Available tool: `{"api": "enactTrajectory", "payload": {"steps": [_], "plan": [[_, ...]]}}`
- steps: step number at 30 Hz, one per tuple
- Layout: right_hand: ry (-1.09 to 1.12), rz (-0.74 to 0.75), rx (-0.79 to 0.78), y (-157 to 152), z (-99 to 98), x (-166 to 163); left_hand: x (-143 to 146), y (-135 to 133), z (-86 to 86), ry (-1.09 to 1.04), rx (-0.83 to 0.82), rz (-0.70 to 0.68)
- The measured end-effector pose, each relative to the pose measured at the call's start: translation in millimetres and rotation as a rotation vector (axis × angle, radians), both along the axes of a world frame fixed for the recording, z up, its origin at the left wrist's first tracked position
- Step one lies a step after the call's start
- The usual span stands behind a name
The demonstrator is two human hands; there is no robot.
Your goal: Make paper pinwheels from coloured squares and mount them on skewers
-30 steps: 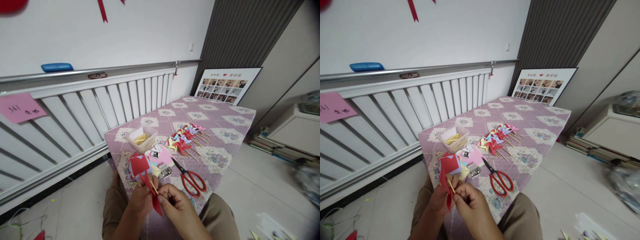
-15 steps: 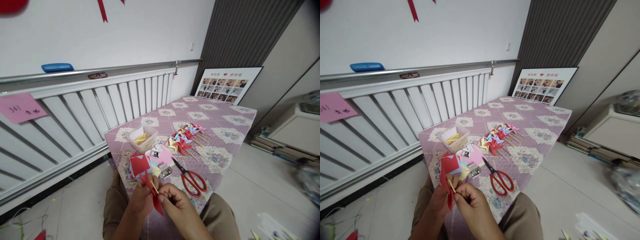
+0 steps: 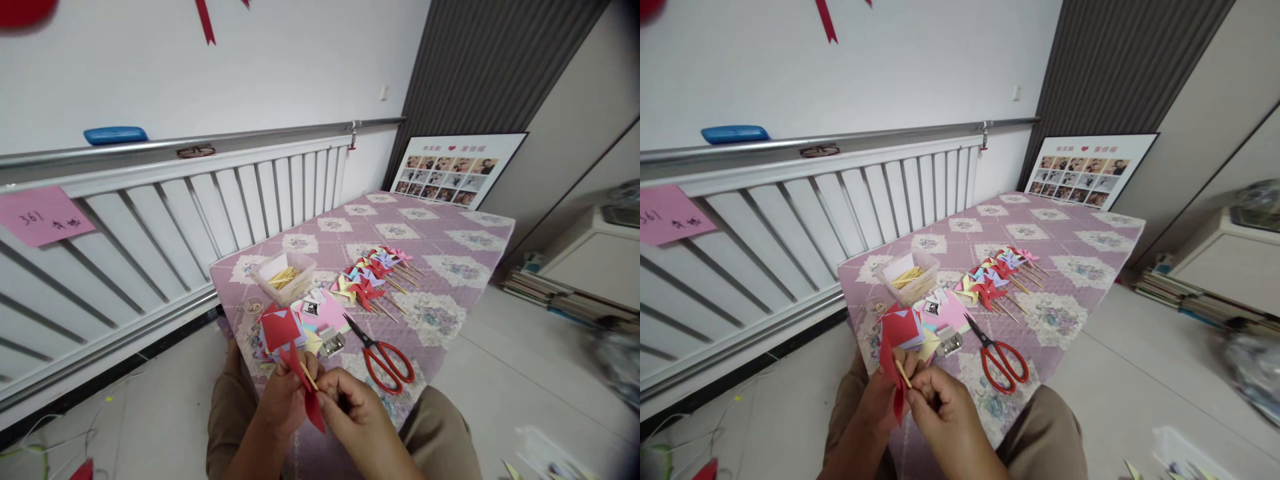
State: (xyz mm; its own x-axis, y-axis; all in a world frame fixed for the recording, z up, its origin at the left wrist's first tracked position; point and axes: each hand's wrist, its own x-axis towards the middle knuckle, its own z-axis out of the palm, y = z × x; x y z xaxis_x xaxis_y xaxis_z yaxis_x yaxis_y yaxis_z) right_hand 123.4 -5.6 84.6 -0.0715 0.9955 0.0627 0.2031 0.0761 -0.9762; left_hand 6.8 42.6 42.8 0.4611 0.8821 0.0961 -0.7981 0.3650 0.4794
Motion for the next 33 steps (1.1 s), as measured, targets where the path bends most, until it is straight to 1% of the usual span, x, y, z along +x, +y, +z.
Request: {"api": "enactTrajectory", "payload": {"steps": [4, 8, 19, 27, 33], "plan": [[-0.091, -0.013, 0.081, 0, -0.6, 0, 0, -1, -0.3, 0.026, -0.021, 0.003], [-0.118, -0.012, 0.134, 0, -0.4, 2, 0, -2, 1.7, 0.051, -0.029, 0.013], [-0.122, 0.017, 0.178, -1, 5.5, 5, 2, -5, -0.4, 0.053, -0.03, 0.056], [-0.129, 0.016, 0.131, -1, 2.0, 7, 4, -8, 11.3, 0.045, -0.053, 0.064], [-0.044, 0.034, 0.083, 0, -5.8, 8, 3, -6, 6.7, 0.078, 0.008, 0.07]]}}
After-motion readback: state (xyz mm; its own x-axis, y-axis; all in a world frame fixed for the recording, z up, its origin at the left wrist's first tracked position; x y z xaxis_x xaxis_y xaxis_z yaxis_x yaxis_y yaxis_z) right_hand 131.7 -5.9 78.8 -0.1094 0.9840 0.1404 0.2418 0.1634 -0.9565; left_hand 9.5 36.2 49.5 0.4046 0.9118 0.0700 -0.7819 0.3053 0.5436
